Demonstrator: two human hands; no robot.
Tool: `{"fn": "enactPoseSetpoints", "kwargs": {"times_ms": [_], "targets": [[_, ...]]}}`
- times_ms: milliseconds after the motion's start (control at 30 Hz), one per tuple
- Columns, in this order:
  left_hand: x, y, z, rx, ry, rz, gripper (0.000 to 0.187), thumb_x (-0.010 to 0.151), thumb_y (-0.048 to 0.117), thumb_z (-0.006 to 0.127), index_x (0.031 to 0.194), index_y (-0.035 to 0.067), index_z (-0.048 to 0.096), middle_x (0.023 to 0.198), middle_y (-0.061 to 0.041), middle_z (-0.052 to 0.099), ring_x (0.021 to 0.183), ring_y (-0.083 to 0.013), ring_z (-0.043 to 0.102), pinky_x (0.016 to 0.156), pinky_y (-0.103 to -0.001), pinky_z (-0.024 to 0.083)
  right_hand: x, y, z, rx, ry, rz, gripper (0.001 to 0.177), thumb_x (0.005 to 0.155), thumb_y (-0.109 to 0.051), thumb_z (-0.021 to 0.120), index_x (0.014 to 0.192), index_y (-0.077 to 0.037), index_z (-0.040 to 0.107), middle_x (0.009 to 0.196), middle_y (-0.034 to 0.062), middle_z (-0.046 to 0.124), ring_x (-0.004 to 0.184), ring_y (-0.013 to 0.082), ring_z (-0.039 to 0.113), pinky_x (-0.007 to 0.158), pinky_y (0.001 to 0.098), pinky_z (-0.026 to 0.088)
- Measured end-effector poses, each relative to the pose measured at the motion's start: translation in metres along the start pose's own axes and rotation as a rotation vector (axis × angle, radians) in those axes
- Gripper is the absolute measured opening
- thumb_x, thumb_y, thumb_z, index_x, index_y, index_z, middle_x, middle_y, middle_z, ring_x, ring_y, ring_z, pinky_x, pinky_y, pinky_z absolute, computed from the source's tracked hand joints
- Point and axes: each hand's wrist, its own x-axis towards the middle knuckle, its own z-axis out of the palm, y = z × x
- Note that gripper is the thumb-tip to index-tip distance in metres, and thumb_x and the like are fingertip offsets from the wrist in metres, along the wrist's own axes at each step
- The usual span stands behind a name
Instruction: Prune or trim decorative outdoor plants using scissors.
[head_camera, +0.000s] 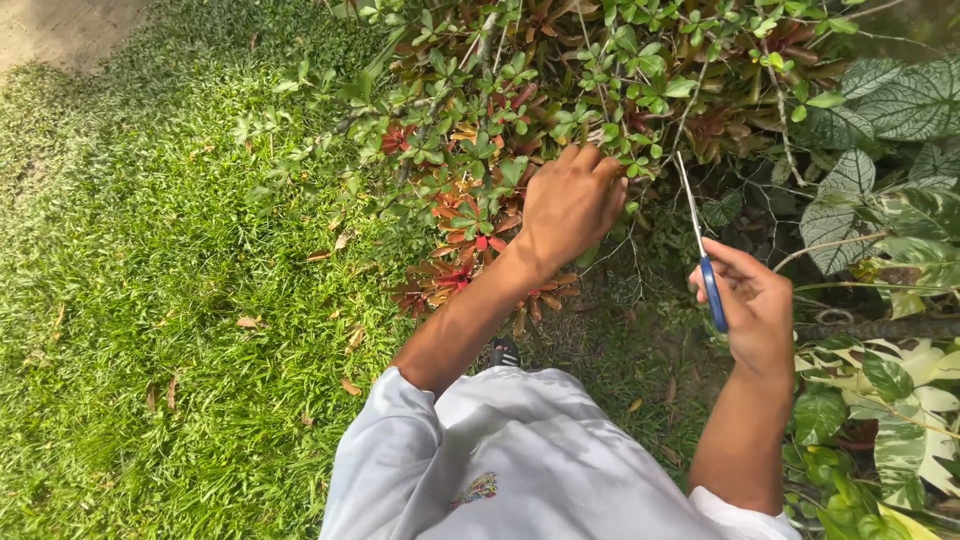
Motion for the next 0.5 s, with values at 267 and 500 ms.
{"fn": "enactPoseSetpoints", "kwargs": {"times_ms": [267,500], "targets": [[-0.060,0.000,-0.048,0.108,-0.004,0.026,0.019,0.093,0.027,0.070,0.090,0.009,0.066,0.090,-0.009,0.062,0.089,-0.0290,0.063,0.075,-0.044,0.052,0.003,-0.017,0.047,0.006,-0.190,-0.121,0.051,0.094,-0.007,0.071,0.142,0.006,0.059,0.111,0.0117,0.069,0.098,0.0147,0.066,0.086,0.0261,0.055],[-0.155,-0.019,-0.079,0.103,-0.108,-0.164,0.022,0.091,0.028,0.071,0.090,0.007,0.066,0.089,-0.010,0.063,0.091,-0.0289,0.063,0.079,-0.044,0.052,0.030,0.003,0.115,0.162,-0.506,-0.053,0.056,0.089,-0.005,0.074,0.141,0.005,0.057,0.109,0.0103,0.068,0.097,0.0145,0.063,0.083,0.0250,0.051]]}}
